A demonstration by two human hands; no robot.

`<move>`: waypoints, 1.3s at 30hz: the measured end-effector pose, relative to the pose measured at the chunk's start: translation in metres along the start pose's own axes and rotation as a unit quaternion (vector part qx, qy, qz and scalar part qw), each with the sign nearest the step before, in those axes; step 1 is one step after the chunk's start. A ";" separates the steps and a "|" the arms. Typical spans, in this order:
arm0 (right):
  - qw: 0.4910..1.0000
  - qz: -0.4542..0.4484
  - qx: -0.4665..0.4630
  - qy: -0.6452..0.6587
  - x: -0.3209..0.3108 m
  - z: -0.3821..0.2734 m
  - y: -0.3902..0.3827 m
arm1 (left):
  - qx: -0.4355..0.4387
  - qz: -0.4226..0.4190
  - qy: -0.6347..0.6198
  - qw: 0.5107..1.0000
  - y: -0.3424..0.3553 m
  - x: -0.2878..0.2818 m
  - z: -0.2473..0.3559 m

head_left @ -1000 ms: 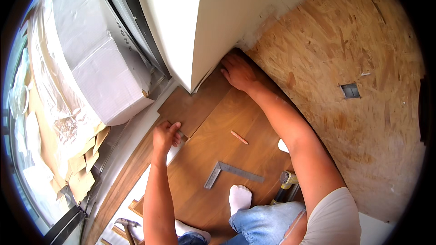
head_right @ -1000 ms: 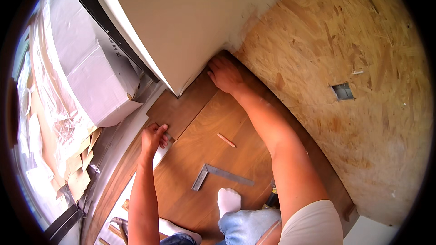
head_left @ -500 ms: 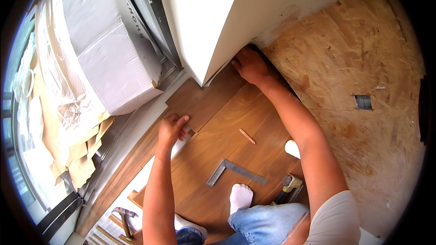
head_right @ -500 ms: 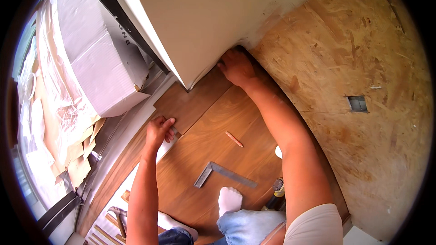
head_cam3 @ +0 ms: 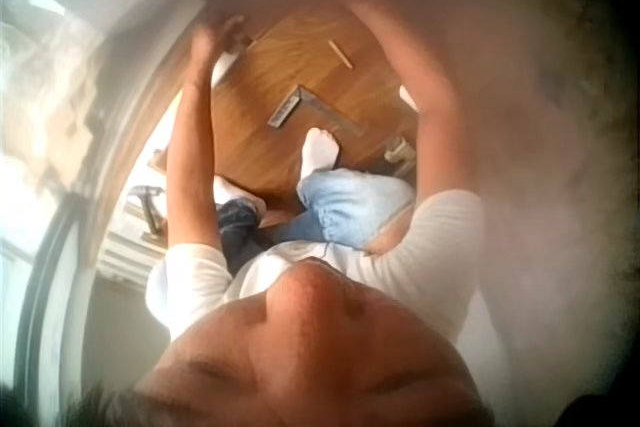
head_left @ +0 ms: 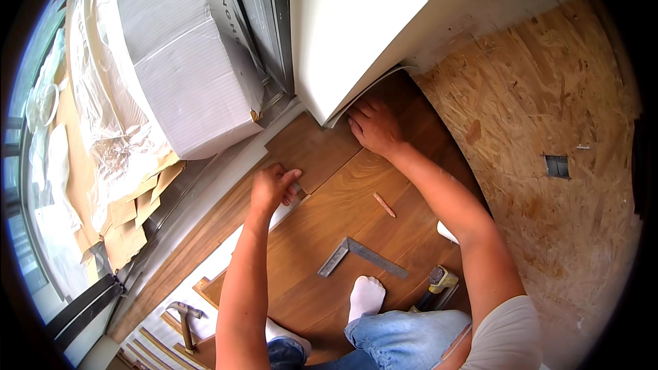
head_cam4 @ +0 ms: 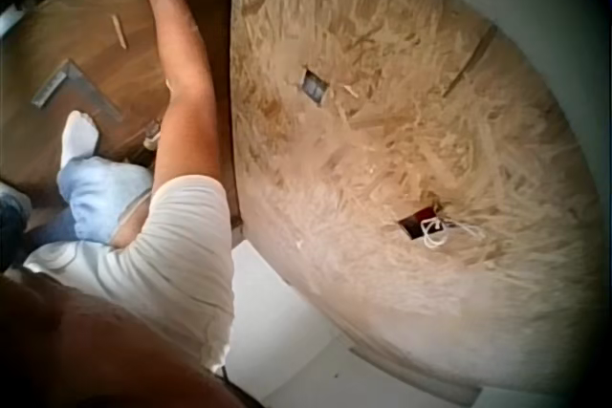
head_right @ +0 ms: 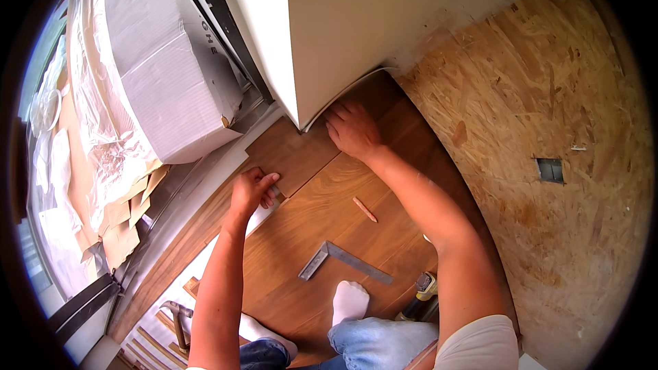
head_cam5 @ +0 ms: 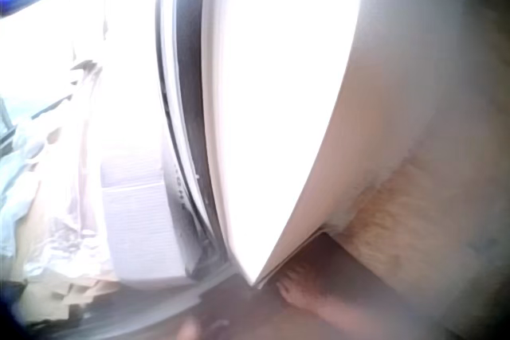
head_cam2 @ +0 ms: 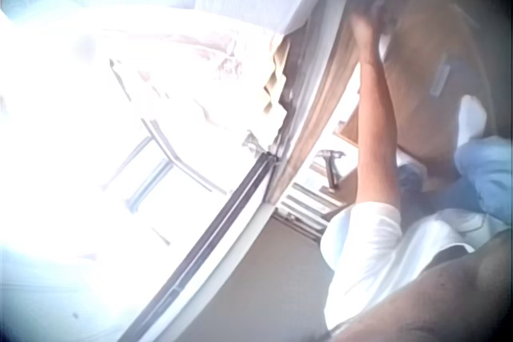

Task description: The person fits and marks wood flooring planks against a wall corner using a square and pencil, then takes a plank to a table saw station to cut it, and finally returns to the installation area to check the fit.

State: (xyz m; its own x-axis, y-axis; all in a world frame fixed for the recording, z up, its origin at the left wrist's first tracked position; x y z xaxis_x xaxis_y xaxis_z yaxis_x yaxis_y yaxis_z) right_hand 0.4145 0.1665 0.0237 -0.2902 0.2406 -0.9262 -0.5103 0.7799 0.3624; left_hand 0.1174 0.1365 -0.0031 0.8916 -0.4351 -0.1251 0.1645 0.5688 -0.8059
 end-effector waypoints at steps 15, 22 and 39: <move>0.998 -0.008 0.052 0.030 -0.003 -0.005 0.017 | 0.024 0.010 0.000 1.000 0.002 0.001 -0.003; 0.998 0.011 0.054 0.028 -0.005 -0.010 0.019 | 0.024 0.011 0.009 1.000 0.000 -0.001 -0.003; 0.998 0.003 0.053 0.045 0.007 -0.007 0.015 | 0.035 0.005 0.000 0.999 0.006 -0.004 -0.007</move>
State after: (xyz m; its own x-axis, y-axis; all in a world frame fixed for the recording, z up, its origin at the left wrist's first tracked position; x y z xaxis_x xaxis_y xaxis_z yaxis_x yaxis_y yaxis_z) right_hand 0.3990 0.1764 0.0231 -0.3673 0.1955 -0.9093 -0.4218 0.8363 0.3502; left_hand 0.1121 0.1368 -0.0114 0.8938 -0.4282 -0.1331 0.1843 0.6214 -0.7615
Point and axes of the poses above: each hand's wrist, its own y-axis towards the middle knuckle, its own x-axis out of the palm, z = x × y, the point moved 3 cm from there along y, towards the middle knuckle, and after that the axes turned 14 degrees about -x, right-handed, at the moved point
